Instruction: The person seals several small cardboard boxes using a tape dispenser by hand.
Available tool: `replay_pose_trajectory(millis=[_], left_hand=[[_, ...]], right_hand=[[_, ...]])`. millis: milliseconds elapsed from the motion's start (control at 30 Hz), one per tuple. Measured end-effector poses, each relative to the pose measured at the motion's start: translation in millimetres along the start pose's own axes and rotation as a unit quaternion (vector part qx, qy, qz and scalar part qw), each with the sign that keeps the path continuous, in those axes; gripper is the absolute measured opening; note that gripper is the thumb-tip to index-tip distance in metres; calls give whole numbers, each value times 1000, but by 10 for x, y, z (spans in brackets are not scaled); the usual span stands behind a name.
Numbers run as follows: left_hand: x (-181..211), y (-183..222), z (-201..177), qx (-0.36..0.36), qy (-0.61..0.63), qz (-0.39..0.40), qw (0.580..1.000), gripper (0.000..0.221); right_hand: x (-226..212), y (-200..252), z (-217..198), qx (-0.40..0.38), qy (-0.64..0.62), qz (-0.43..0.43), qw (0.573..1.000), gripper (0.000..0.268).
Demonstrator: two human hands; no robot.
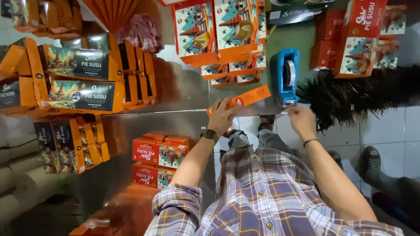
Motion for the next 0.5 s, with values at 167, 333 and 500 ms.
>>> replay_pose_trajectory(millis=[167, 333, 500], left_hand=[[-111, -65, 172, 110, 43, 57, 991, 13], [-134, -45, 165, 77, 70, 43, 994, 18], [-147, -67, 130, 66, 81, 38, 994, 15]], right_hand=[[-1123, 334, -24, -211, -220, -65, 950, 40], [-1265, 76, 727, -102, -306, 91, 942, 34], [-1183, 46, 939, -86, -384, 199, 897, 49]])
Point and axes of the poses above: each hand's wrist, its own y-axis away from the middle knuckle, its own z-axis out of the palm, x = y × z, the point moved 2 cm from there along -y, towards the middle knuckle
